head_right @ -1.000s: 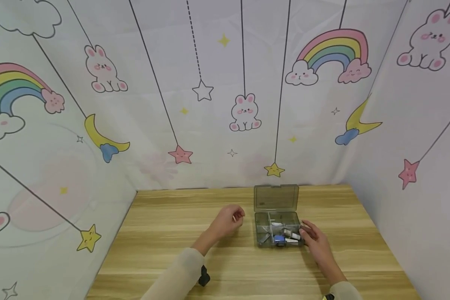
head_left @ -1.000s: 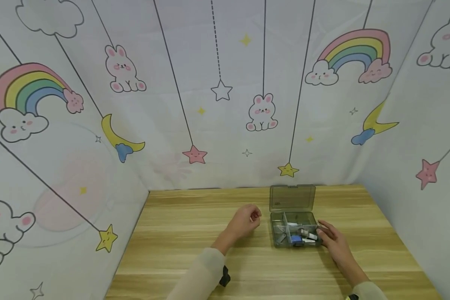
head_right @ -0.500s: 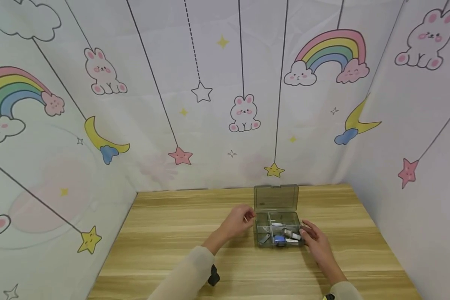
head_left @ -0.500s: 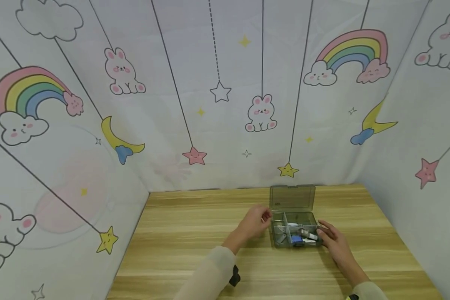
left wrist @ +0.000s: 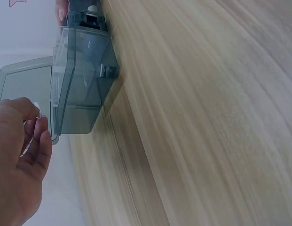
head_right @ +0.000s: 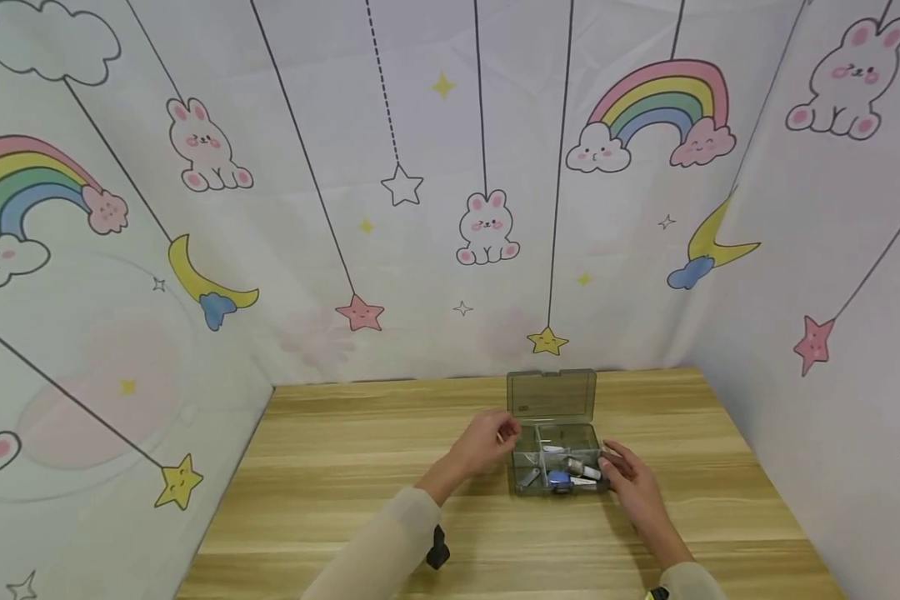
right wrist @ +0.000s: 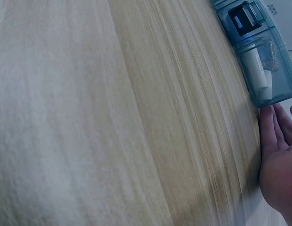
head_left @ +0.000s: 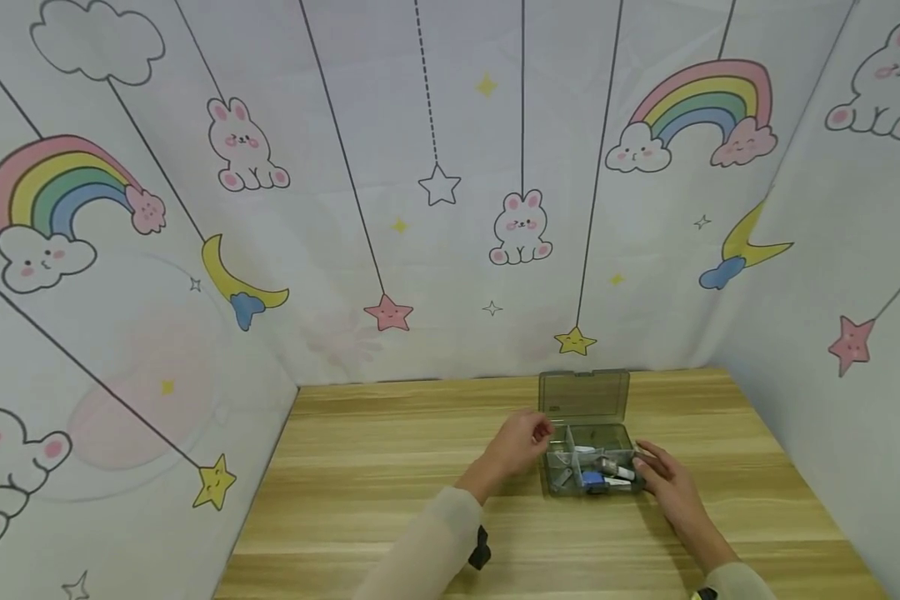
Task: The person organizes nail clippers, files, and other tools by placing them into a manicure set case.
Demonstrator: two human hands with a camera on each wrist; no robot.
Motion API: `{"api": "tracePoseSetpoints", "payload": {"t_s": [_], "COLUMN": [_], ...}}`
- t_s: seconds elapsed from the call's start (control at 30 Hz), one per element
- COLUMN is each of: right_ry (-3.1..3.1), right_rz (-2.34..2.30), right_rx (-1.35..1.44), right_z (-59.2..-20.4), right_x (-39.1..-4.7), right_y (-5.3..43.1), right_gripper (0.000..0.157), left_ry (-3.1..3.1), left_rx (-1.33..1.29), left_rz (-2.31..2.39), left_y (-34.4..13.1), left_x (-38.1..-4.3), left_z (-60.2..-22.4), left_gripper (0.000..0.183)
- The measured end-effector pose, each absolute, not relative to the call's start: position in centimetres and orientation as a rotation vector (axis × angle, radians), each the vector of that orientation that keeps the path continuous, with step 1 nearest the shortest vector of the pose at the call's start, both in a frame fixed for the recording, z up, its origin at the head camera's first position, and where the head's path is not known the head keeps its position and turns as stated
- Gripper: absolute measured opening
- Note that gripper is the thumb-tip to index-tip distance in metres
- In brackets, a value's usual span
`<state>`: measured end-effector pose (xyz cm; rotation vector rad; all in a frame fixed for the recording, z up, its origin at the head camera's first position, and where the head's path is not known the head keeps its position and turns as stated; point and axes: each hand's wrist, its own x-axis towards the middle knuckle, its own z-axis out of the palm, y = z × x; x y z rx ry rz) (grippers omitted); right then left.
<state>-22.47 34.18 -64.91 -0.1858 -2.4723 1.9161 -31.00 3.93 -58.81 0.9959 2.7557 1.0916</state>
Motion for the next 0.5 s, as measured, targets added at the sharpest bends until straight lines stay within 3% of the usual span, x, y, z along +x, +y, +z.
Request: {"api": "tracePoseSetpoints", "payload": {"t_s": [0.5], "right_ry": [-2.441], "right_rz": [1.93], "right_rx": [-0.167], "right_z": [-64.65], "right_x": [-22.37], "right_y": [33.97], "right_gripper": [0.058], "left_ry": [2.747], "left_rx": [0.905], "left_rz": [1.103], "left_y": [4.51], "left_x": [-31.0], "left_z": [-58.81], "left_gripper": [0.01]}}
